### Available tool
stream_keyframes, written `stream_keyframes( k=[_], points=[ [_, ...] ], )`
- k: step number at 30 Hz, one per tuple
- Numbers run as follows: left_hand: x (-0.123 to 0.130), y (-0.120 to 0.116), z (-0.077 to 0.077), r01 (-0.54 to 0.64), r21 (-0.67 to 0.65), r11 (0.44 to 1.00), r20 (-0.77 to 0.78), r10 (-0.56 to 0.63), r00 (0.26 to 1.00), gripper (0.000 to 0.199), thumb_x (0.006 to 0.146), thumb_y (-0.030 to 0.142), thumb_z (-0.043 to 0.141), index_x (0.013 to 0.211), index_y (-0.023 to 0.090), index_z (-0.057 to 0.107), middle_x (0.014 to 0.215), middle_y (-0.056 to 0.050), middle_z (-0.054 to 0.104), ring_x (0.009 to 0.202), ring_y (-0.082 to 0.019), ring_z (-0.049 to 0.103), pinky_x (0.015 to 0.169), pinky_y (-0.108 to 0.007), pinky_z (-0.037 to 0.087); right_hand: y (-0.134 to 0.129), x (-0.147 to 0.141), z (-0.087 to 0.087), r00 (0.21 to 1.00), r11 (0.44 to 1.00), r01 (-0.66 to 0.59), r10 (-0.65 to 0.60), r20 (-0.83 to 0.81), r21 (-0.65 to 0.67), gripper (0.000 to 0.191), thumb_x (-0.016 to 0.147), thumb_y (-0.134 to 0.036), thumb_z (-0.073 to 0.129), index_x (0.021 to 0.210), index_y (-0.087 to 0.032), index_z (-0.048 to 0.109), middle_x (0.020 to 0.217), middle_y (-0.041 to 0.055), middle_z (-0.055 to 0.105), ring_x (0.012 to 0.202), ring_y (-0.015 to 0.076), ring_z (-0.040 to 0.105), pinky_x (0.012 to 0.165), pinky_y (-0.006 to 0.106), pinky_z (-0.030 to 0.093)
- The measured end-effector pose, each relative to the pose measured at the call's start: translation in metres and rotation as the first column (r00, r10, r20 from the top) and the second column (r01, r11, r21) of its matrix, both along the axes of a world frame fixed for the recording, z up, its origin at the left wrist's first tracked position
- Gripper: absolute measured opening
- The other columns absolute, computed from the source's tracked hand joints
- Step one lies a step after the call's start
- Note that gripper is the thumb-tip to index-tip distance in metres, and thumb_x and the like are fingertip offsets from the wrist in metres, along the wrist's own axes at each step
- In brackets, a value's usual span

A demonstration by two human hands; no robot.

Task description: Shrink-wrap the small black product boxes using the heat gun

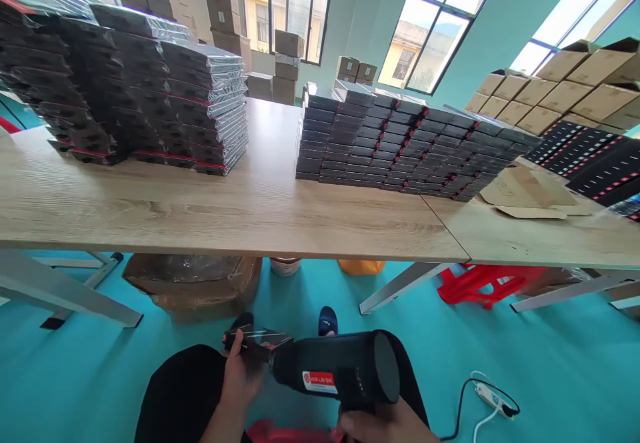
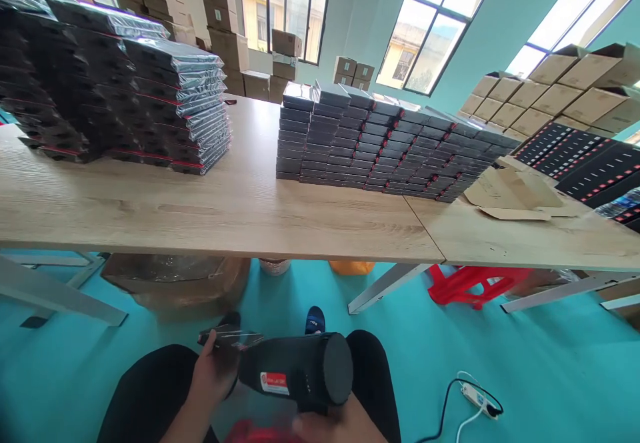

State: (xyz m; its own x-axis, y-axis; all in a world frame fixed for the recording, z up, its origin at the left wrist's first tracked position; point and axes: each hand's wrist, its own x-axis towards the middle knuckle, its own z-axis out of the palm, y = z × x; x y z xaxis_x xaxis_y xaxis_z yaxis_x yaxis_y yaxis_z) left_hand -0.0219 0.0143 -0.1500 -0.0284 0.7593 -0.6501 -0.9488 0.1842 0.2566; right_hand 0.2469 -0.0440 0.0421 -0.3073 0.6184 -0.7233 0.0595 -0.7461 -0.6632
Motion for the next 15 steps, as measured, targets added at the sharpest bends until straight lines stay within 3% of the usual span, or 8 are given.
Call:
stream_keyframes(
  k=[3,8,15],
  points=[
    [0.001,0.002,0.001,-0.038,-0.02,0.999,-0.028,0.038,0.999,0.017,0.093,0.026,0.052,0.089,0.02,0.068,0.075,-0.005,0.076,0.067,-0.022,0.074,0.063,-0.035,0.058,0.0,0.0,-0.006,0.998,0.998,0.021,-0.024,0.054,0.061,0.043,0.068,-0.051,0.077,0.092,-0.017,0.071,0.066,0.002,0.064,0.067,0.0205,0.058,0.068,0.035,0.044],
    [0.001,0.004,-0.004,-0.056,-0.048,0.997,-0.015,0.056,0.998,0.012,0.089,0.026,0.058,0.085,0.021,0.067,0.073,-0.003,0.075,0.065,-0.021,0.072,0.062,-0.034,0.058,-0.001,-0.002,-0.007,0.997,0.999,0.017,-0.021,0.08,0.045,0.038,0.067,-0.046,0.08,0.091,-0.018,0.072,0.067,0.0034,0.067,0.068,0.0219,0.06,0.068,0.036,0.044],
    [0.006,0.004,0.002,-0.056,-0.119,0.991,-0.059,0.05,0.997,0.02,0.092,0.028,0.051,0.08,0.019,0.064,0.065,-0.001,0.071,0.057,-0.018,0.069,0.06,-0.033,0.059,-0.009,-0.012,-0.011,0.99,0.988,0.057,-0.075,0.123,0.14,0.032,0.07,-0.047,0.076,0.085,-0.019,0.073,0.062,0.0025,0.064,0.063,0.0214,0.059,0.065,0.036,0.044]
  ],
)
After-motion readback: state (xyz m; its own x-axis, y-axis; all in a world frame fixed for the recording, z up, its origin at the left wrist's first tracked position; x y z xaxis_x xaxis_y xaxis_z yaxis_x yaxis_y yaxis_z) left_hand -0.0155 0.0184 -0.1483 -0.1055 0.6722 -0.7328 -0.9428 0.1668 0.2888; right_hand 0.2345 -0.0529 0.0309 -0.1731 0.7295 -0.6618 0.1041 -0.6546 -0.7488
